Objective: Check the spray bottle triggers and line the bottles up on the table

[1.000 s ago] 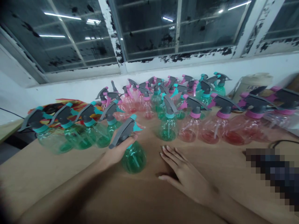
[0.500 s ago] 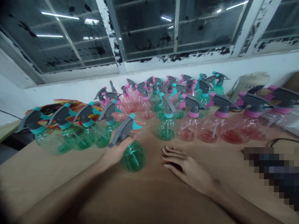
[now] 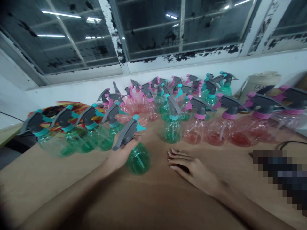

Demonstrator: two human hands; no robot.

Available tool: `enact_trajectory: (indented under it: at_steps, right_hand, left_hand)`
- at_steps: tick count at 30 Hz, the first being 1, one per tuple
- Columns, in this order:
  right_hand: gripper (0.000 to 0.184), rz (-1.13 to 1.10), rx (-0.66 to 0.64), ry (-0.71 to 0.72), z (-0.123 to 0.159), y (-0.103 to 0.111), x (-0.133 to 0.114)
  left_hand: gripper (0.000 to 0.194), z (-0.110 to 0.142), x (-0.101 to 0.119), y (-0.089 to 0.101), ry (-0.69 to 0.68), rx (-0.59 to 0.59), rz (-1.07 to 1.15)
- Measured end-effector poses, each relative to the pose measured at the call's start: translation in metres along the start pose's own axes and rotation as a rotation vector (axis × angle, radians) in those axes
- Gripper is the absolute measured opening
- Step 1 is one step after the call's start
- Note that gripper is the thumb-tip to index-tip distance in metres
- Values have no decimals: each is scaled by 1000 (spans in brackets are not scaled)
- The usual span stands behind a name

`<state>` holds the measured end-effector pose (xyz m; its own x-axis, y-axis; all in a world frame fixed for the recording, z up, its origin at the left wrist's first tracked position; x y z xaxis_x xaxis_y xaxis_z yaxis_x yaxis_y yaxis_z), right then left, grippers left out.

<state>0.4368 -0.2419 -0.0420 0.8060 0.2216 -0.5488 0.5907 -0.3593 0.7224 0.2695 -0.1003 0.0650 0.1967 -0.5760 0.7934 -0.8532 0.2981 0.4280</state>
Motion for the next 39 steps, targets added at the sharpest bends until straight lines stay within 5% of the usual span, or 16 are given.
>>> enact_trajectory:
  at_steps: [16, 29, 39]
  right_hand:
    - [27, -3, -1, -6, 0, 0, -1]
    - [28, 7, -26, 0, -1, -1, 0]
    - [27, -7, -8, 0, 1, -1, 1]
  left_hand:
    - [10, -3, 5, 1, -18, -161, 164]
    - [9, 0, -5, 1, -109, 80, -91]
    - [9, 2, -10, -2, -55, 100, -18]
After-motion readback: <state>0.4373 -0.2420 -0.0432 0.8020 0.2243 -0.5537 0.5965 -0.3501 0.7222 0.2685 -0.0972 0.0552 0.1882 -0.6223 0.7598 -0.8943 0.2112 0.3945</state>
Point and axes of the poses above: each hand's wrist, its own z-axis away from the middle knuckle, its own y-axis out of the back of the hand, x = y × z, the point moved 5 cm from there along -z, towards the middle knuckle, and after that the axes turned 6 degrees about x, right-handed, at the moved point
